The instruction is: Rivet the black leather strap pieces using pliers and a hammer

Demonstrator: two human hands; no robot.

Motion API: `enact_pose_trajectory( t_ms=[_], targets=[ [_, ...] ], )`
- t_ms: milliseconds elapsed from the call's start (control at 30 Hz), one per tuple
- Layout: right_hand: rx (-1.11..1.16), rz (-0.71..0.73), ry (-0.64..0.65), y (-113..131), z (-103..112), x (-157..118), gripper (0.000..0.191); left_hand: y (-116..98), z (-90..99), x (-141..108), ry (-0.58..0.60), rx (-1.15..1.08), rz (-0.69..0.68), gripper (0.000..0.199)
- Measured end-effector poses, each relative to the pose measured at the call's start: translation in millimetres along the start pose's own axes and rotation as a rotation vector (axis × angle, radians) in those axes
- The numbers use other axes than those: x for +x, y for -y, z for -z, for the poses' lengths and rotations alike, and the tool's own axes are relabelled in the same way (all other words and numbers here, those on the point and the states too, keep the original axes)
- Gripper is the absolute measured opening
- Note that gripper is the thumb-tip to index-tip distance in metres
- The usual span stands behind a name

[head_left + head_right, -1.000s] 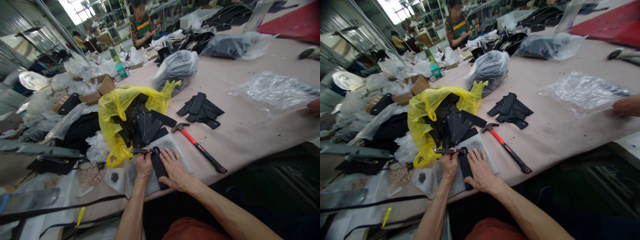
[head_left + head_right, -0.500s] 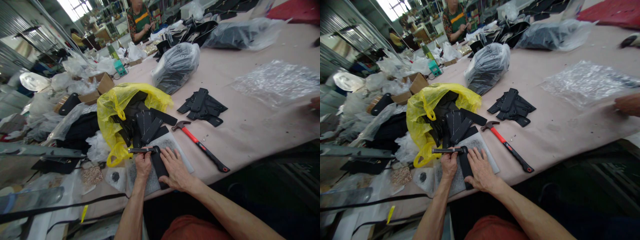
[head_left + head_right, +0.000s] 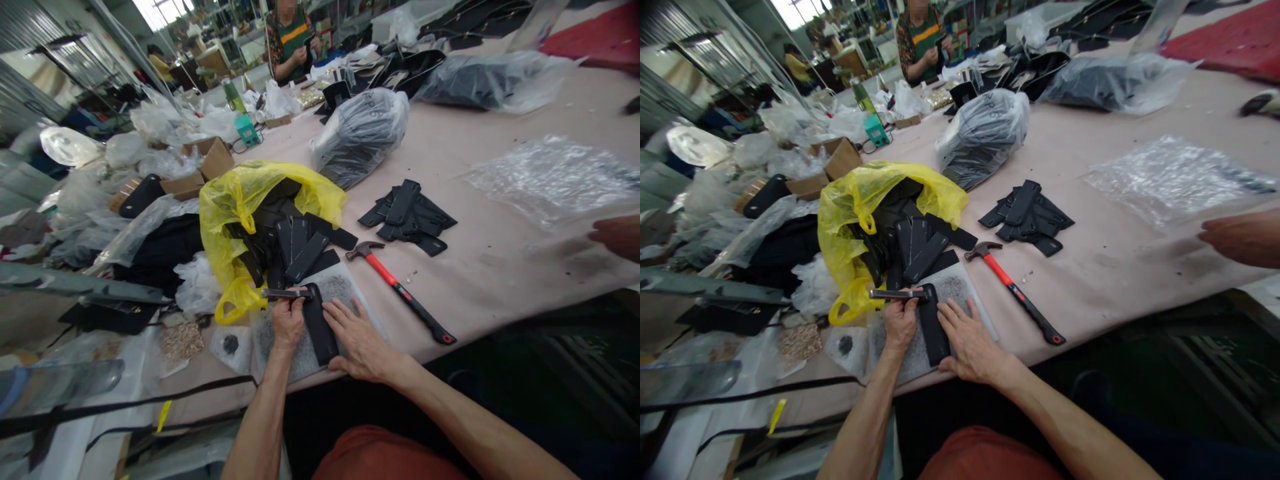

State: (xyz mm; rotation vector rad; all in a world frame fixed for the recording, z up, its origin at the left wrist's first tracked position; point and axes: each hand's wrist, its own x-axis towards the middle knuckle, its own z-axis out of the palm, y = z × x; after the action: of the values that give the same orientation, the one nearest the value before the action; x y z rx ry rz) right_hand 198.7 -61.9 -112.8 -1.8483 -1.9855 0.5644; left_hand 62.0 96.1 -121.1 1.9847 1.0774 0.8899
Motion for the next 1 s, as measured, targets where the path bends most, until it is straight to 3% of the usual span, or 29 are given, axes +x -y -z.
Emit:
enact_pose_trajectory(
  t_ms=[200, 400, 533, 733, 1000],
  targets=[
    [-0.009, 0.039, 0.030, -5.9, 7.7, 10.6, 0.100, 1.3, 2.5, -1.0, -0.013, 0.030, -0.032, 0.022],
    [-0.051, -0.022, -0.057, -10.4, 6.3, 35.3, 0.075, -7.6, 10.3, -12.0, 0.043, -0.007, -0.030, 0.023],
    [-0.076, -0.033, -0.098, -13.0, 6.9, 48.6, 0.069, -7.0, 15.5, -27.3, 0.078, -0.014, -0.024, 0.023],
    [-0.057, 0.007, -0.036, -15.3, 13.3, 44.6, 0.069, -0.3, 24.8, -47.8, 0.059, -0.010, -0.011, 0.022],
    [-0.052, -0.018, -0.093, -12.5, 11.4, 44.7, 0.063, 1.5, 21.7, -50.3, 0.063, -0.040, -0.035, 0.020]
  ],
)
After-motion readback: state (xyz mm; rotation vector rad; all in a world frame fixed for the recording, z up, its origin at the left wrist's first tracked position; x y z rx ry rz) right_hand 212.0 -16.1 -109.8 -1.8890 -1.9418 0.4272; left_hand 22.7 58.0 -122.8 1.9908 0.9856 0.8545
